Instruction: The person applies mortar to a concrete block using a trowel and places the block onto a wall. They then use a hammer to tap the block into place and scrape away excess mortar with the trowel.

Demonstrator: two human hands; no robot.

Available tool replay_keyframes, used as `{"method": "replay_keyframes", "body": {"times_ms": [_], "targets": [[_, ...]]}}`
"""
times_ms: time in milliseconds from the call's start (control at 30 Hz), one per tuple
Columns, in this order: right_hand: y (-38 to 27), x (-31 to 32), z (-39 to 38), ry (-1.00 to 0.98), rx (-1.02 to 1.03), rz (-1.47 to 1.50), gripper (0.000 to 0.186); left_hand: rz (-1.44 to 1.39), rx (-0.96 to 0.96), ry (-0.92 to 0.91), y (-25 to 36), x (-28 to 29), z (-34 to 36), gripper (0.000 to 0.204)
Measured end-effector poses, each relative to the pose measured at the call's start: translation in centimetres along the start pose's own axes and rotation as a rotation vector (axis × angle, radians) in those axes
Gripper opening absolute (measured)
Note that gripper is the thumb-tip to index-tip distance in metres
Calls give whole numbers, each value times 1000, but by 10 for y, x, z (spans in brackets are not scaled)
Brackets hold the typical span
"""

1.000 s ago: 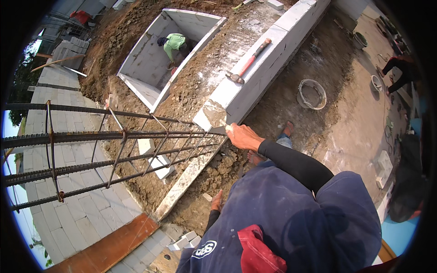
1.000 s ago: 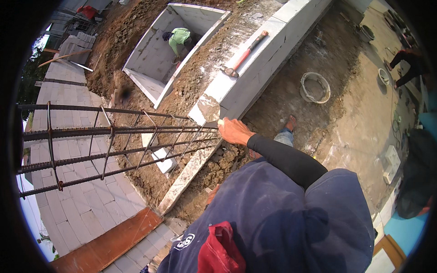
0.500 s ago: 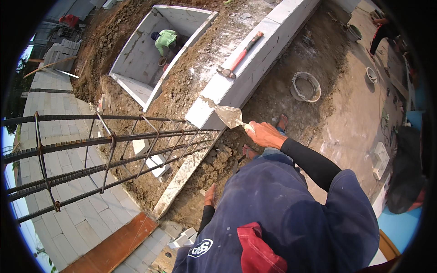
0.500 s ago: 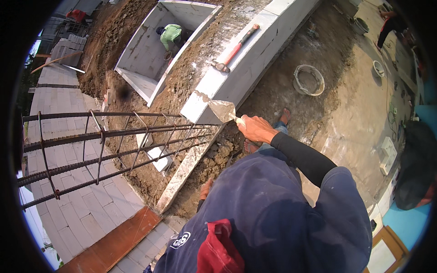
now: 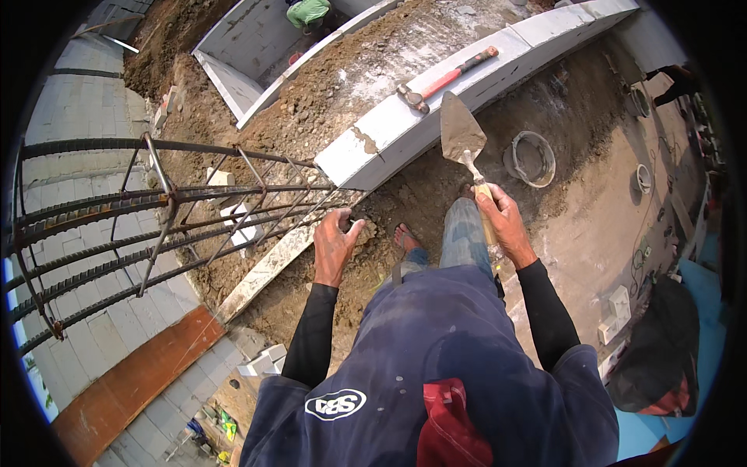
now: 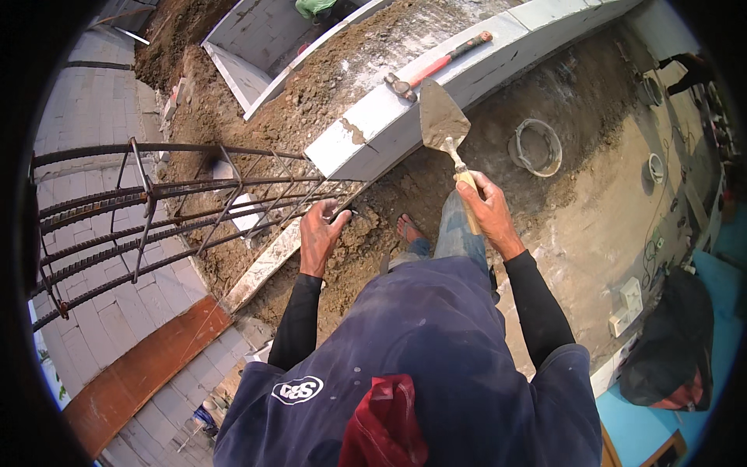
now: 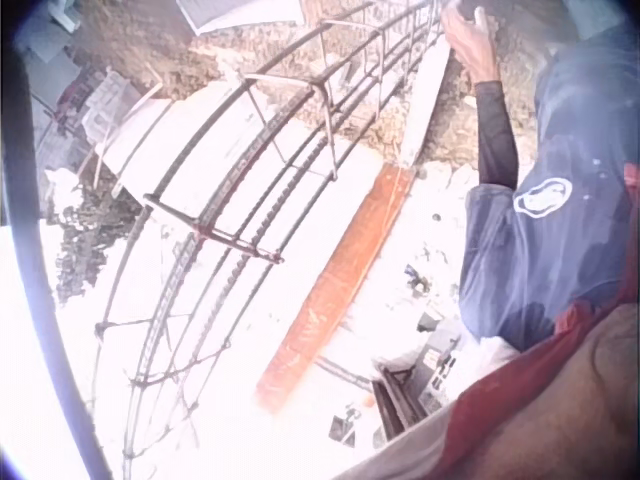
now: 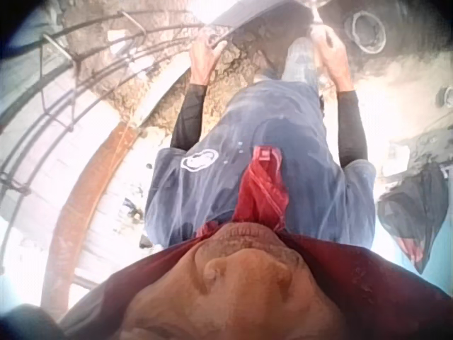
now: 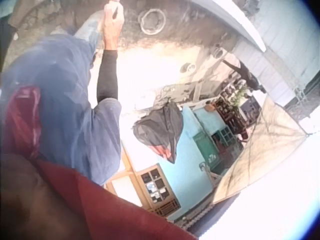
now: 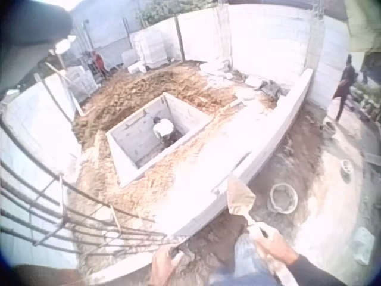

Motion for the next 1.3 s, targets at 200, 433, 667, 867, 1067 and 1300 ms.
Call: {"method": "replay_keyframes", "body": {"times_ms": [200, 433, 667, 867, 1067, 1300], "targets": [[-91, 2, 80, -161, 33, -96, 50, 266, -287, 41, 30, -25, 69, 80], [-159, -105, 265, -400, 155, -63, 53, 510, -80, -131, 6, -61, 123, 83], [-77, -252, 403, -732, -169, -337, 46, 632, 62, -193, 10, -74, 126, 77], [14, -325, 411, -963, -390, -474, 52, 479, 266, -248, 26, -72, 145, 72], [51, -369, 394, -1028, -491, -519, 62, 476, 258, -209, 19, -75, 139, 70], [77, -376, 384, -1104, -559, -527, 73, 493, 282, -267, 25, -70, 150, 72]]}}
Point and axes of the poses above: each hand's wrist, its own z-axis towards the middle knuckle, its own x-axis out of the back of the hand, y = z × x, the point moved 2 cm from there along z, towards the middle knuckle, and after that the axes turned 12 degrees about y, right-handed, at the moved point
